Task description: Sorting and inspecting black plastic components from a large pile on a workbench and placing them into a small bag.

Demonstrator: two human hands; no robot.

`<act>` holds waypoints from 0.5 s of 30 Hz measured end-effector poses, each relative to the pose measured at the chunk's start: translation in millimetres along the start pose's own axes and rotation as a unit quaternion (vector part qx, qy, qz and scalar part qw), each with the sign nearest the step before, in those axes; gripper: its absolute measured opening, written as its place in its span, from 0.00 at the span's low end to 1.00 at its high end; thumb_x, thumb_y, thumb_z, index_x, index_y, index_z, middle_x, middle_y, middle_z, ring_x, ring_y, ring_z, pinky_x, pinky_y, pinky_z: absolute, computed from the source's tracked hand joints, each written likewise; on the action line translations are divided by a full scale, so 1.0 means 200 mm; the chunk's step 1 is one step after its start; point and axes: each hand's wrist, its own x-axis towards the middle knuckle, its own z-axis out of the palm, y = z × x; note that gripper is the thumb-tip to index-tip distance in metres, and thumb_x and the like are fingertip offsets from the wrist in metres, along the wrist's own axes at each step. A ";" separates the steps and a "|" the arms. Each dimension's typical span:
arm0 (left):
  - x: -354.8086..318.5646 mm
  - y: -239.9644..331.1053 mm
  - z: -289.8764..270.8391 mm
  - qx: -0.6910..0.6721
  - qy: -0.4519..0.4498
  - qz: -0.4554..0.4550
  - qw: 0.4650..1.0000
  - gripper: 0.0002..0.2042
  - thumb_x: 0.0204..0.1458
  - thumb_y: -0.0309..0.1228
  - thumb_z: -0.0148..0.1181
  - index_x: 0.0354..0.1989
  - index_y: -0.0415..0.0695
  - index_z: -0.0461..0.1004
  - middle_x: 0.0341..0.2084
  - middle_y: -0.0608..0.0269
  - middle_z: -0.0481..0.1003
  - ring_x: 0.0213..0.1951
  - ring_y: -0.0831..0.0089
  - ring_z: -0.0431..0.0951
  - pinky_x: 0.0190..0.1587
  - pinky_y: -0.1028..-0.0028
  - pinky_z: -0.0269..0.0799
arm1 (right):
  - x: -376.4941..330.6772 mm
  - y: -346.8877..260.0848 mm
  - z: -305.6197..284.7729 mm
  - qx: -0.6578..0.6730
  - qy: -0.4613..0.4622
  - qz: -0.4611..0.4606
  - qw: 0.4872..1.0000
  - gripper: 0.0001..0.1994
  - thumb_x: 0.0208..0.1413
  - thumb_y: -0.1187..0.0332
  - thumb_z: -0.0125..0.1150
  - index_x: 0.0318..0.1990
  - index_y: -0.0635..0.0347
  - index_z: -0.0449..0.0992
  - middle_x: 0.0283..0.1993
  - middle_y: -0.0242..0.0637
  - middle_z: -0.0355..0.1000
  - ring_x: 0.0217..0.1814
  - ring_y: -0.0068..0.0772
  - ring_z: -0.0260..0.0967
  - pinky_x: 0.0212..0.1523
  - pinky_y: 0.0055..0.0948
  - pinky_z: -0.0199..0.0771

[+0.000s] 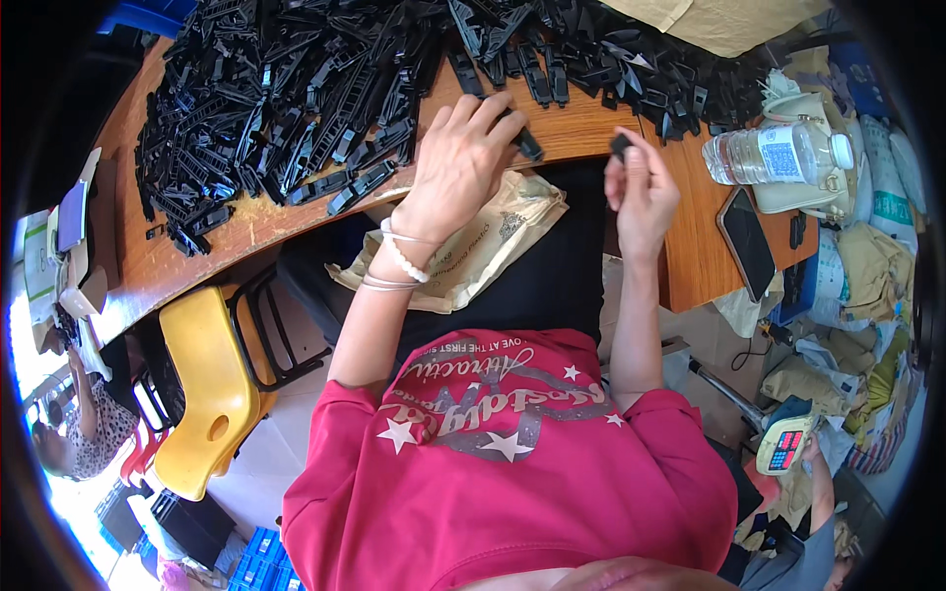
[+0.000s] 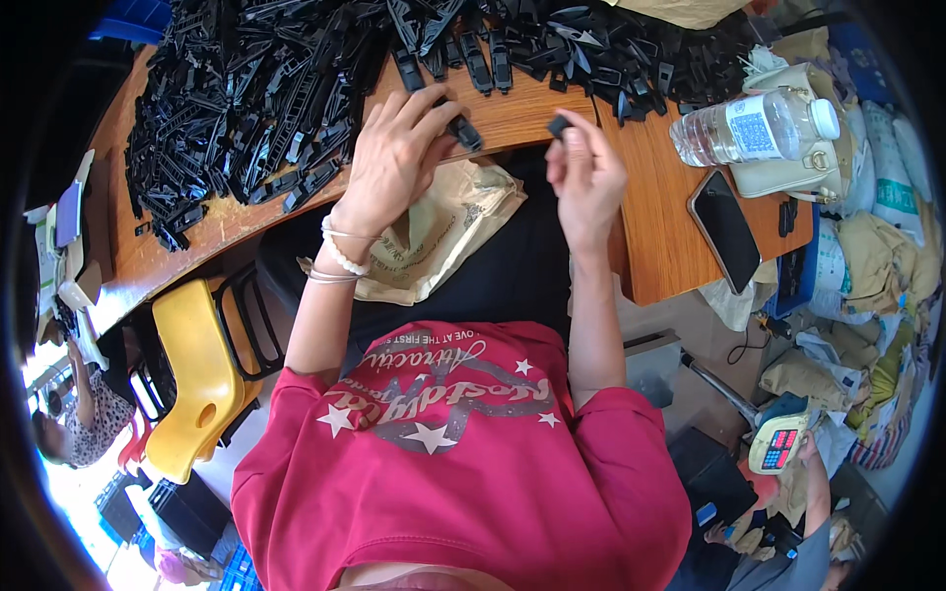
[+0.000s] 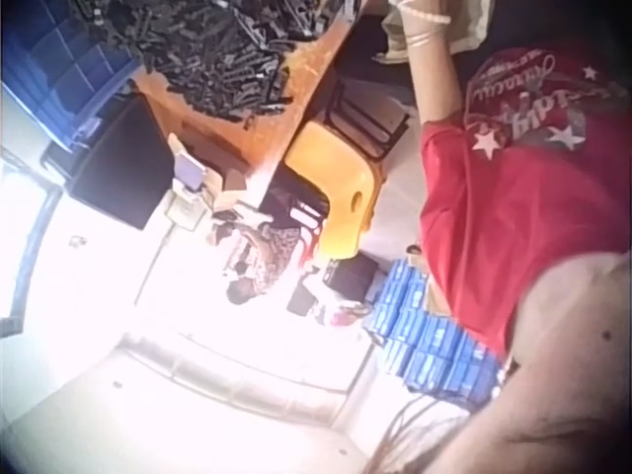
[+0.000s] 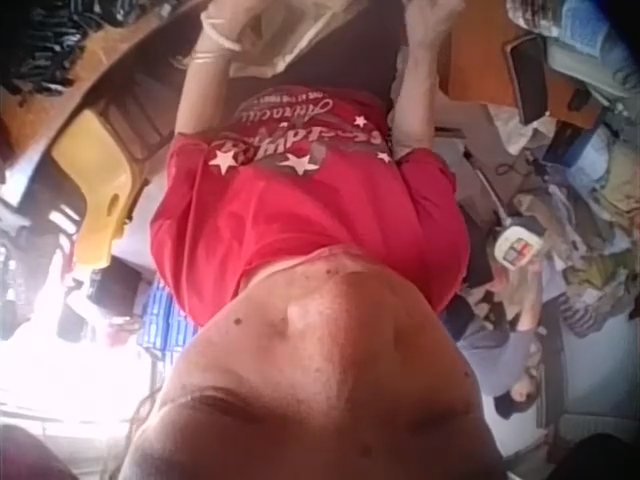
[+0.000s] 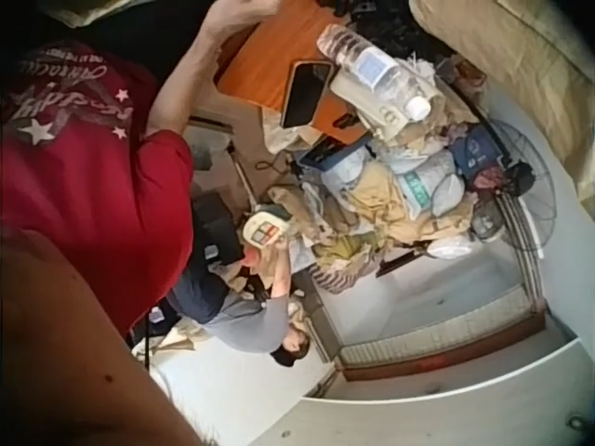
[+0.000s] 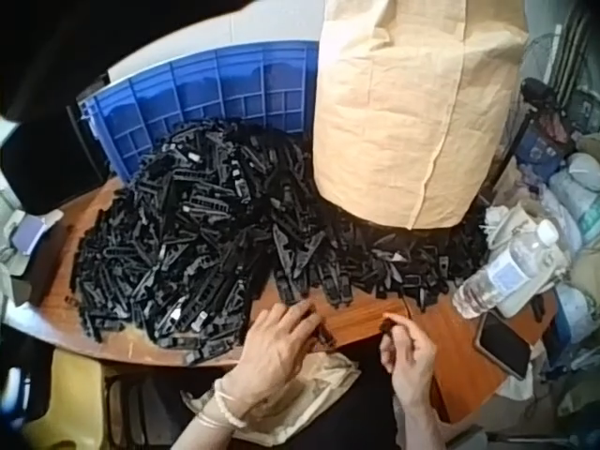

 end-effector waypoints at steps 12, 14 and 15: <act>-0.02 -0.02 0.13 -0.103 0.127 -0.079 0.983 0.13 0.45 0.22 0.64 0.41 0.36 0.76 0.38 0.57 0.74 0.39 0.58 0.72 0.43 0.66 0.71 | 0.05 0.01 0.13 -0.200 -0.085 -0.169 0.961 0.14 0.46 0.75 0.70 0.43 0.65 0.81 0.32 0.37 0.73 0.29 0.29 0.67 0.32 0.28 0.67; -0.03 0.00 0.12 -0.088 0.115 -0.096 0.985 0.13 0.45 0.21 0.64 0.42 0.37 0.77 0.38 0.59 0.74 0.39 0.59 0.71 0.42 0.65 0.70 | 0.05 0.02 0.15 -0.223 -0.070 -0.208 0.950 0.14 0.45 0.74 0.71 0.42 0.65 0.81 0.32 0.37 0.72 0.31 0.32 0.67 0.34 0.30 0.67; -0.03 0.00 0.12 -0.089 0.114 -0.098 0.985 0.13 0.45 0.21 0.64 0.42 0.37 0.77 0.38 0.59 0.74 0.39 0.59 0.71 0.42 0.65 0.70 | 0.05 0.03 0.16 -0.245 -0.053 -0.249 0.935 0.14 0.45 0.74 0.72 0.42 0.64 0.81 0.31 0.36 0.72 0.34 0.34 0.67 0.36 0.31 0.66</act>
